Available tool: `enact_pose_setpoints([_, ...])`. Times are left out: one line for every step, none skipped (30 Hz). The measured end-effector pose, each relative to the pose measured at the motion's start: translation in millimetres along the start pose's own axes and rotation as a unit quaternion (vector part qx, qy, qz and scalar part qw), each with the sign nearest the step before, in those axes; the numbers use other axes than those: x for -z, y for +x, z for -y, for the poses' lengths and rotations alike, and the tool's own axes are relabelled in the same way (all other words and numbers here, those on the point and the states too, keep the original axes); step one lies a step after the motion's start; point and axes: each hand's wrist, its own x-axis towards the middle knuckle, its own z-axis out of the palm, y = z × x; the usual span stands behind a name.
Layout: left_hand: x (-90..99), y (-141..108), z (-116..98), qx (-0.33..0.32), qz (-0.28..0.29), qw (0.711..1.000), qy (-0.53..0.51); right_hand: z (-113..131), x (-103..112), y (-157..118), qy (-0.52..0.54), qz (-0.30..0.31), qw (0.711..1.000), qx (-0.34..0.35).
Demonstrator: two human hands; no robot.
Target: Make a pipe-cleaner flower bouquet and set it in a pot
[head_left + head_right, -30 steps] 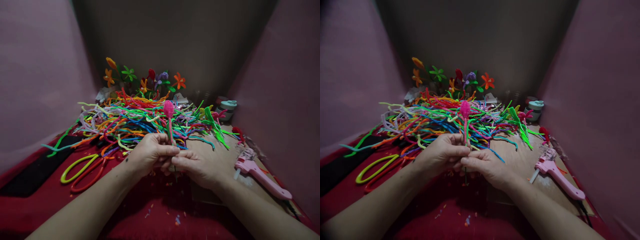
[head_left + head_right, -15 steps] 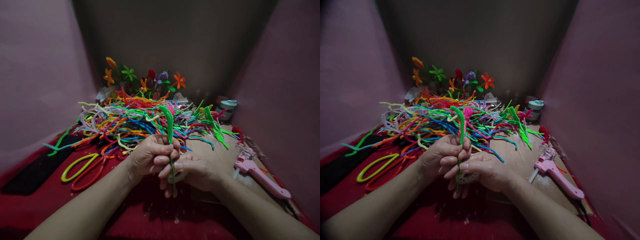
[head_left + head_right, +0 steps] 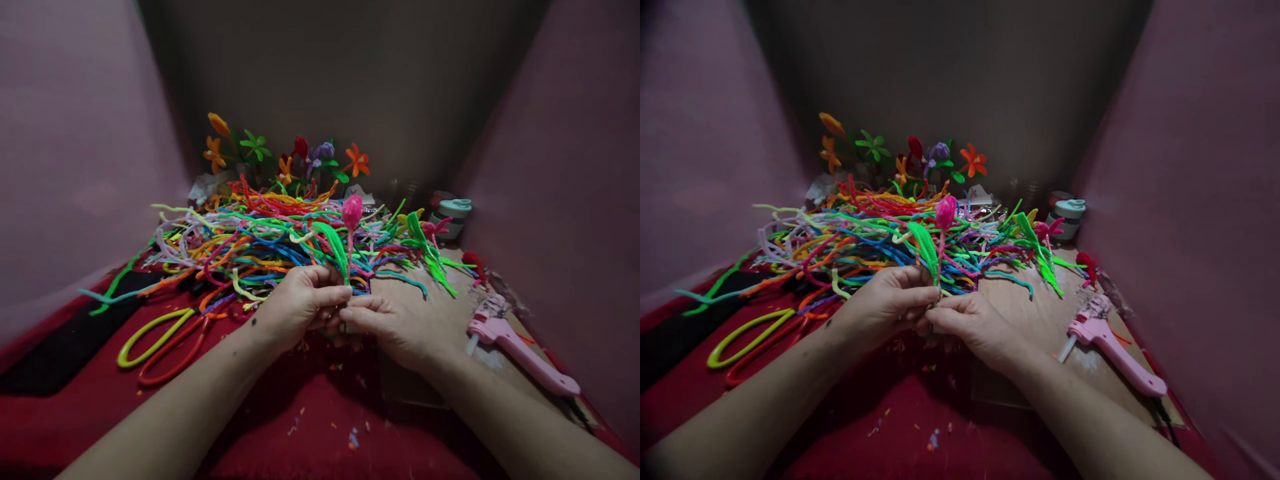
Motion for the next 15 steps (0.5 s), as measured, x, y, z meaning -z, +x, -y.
enact_pose_setpoints([0.2,0.0,0.2,-0.008,0.004,1.000,-0.006,-0.2,-0.3,0.6,0.022,0.008,1.000,-0.001])
enact_pose_setpoints([0.3,0.0,0.0,-0.014,0.014,1.000,-0.015,-0.4,-0.5,1.0,0.045,0.015,0.999,0.001])
enact_pose_setpoints([0.4,-0.2,-0.7,-0.017,0.027,0.999,-0.025,-0.6,-0.6,1.3,0.067,0.023,0.998,0.002])
enact_pose_setpoints([0.3,-0.5,-1.8,-0.020,0.039,0.998,-0.034,-0.7,-0.5,1.3,0.084,0.029,0.996,0.002])
enact_pose_setpoints([0.1,-1.0,-3.2,-0.020,0.049,0.998,-0.038,-0.3,-0.4,0.9,0.095,0.035,0.995,-0.001])
enact_pose_setpoints([-0.1,-1.7,-4.6,-0.018,0.056,0.998,-0.039,0.4,0.0,0.2,0.101,0.040,0.994,-0.005])
enact_pose_setpoints([-0.2,-2.5,-6.0,-0.013,0.061,0.997,-0.039,1.6,0.5,-0.7,0.099,0.046,0.994,-0.011])
enact_pose_setpoints([-0.3,-3.3,-7.3,-0.009,0.066,0.997,-0.041,3.4,1.2,-1.9,0.088,0.053,0.995,-0.017])
enact_pose_setpoints([-0.3,-4.1,-8.3,-0.003,0.074,0.996,-0.049,5.6,2.1,-3.2,0.072,0.059,0.995,-0.022])
enact_pose_setpoints([-0.1,-4.8,-9.0,0.004,0.086,0.994,-0.062,8.4,3.1,-4.6,0.051,0.064,0.996,-0.025])
enact_pose_setpoints([0.2,-5.2,-9.4,0.011,0.101,0.992,-0.078,11.6,4.2,-6.0,0.025,0.068,0.997,-0.026])
enact_pose_setpoints([0.7,-5.4,-9.4,0.015,0.115,0.989,-0.094,15.1,5.2,-7.5,-0.007,0.069,0.997,-0.024])
enact_pose_setpoints([1.3,-5.4,-9.1,0.017,0.126,0.986,-0.108,19.0,6.2,-9.1,-0.046,0.066,0.997,-0.020])
enact_pose_setpoints([1.9,-5.1,-8.6,0.018,0.132,0.984,-0.118,22.8,7.2,-10.8,-0.092,0.059,0.994,-0.012])
enact_pose_setpoints([2.6,-4.6,-7.8,0.017,0.134,0.983,-0.125,26.6,8.1,-12.5,-0.139,0.050,0.989,-0.005])
